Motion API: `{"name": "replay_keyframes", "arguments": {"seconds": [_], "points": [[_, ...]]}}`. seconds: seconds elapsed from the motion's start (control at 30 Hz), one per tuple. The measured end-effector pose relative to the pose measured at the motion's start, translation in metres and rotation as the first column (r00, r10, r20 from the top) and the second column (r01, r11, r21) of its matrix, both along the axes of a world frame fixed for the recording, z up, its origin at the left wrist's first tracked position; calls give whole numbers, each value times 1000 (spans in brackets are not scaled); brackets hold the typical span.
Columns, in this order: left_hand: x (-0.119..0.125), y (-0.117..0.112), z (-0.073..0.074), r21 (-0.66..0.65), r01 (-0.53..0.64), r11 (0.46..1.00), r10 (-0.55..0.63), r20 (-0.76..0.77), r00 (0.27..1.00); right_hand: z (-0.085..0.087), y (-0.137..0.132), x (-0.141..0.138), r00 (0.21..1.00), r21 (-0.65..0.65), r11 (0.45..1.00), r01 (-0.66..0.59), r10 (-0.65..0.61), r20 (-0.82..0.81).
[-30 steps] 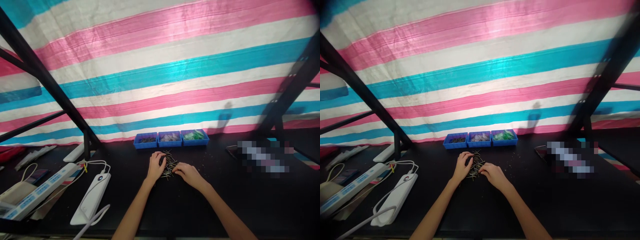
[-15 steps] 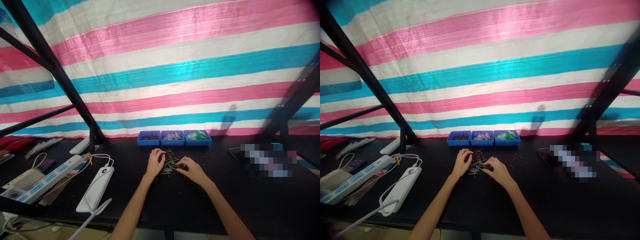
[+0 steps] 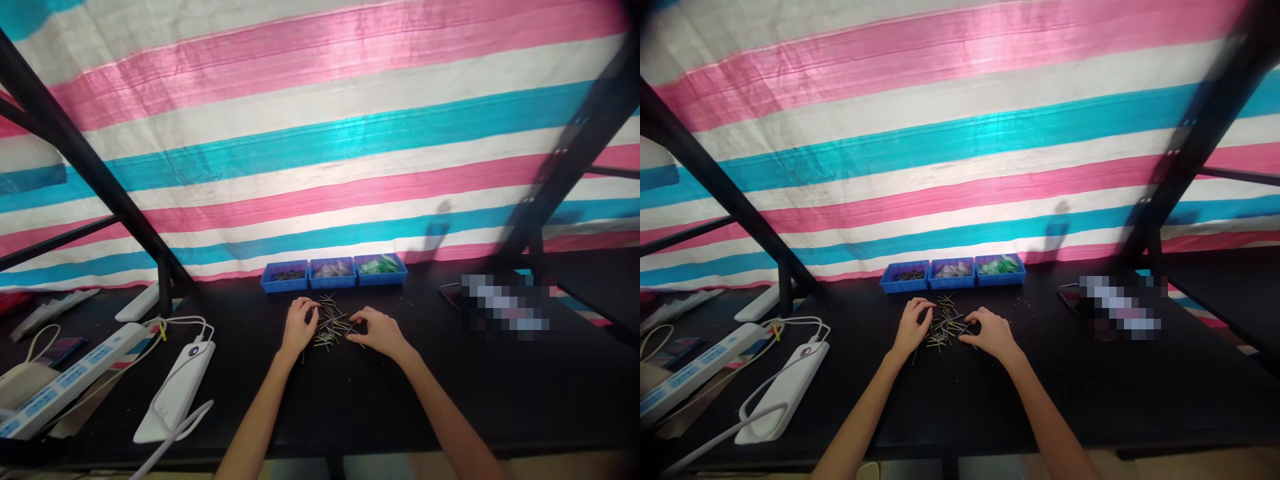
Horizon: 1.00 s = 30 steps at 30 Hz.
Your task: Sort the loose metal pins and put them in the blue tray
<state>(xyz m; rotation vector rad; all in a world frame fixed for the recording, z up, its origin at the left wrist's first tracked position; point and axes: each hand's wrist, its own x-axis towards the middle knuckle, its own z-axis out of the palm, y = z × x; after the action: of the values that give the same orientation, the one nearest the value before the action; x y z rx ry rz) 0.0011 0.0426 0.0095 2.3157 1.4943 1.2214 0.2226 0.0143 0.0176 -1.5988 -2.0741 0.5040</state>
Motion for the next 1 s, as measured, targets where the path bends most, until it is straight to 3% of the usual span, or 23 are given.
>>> {"name": "replay_keyframes", "arguments": {"seconds": [0.27,0.53,0.67,0.77,0.87,1.0], "points": [[-1,3,-3,-27,31,999,-31,-18,999,-1,2,-6,999,-53,998,-29,26,-45],[-3,7,-4,-33,48,998,-47,30,998,3,-1,-13,989,62,997,-49,57,-133],[0,5,-2,-71,77,995,-70,103,992,6,-1,-14,960,82,997,7,16,-278],[5,1,2,-136,126,983,-97,201,975,4,2,-16,881,61,997,36,-3,-473],[10,-3,5,-181,194,964,-136,291,947,1,5,-19,734,4,1000,-8,8,-679],[17,-9,8,-217,310,926,-228,335,914,1,4,-23,587,-61,994,-93,6,-809]]}}
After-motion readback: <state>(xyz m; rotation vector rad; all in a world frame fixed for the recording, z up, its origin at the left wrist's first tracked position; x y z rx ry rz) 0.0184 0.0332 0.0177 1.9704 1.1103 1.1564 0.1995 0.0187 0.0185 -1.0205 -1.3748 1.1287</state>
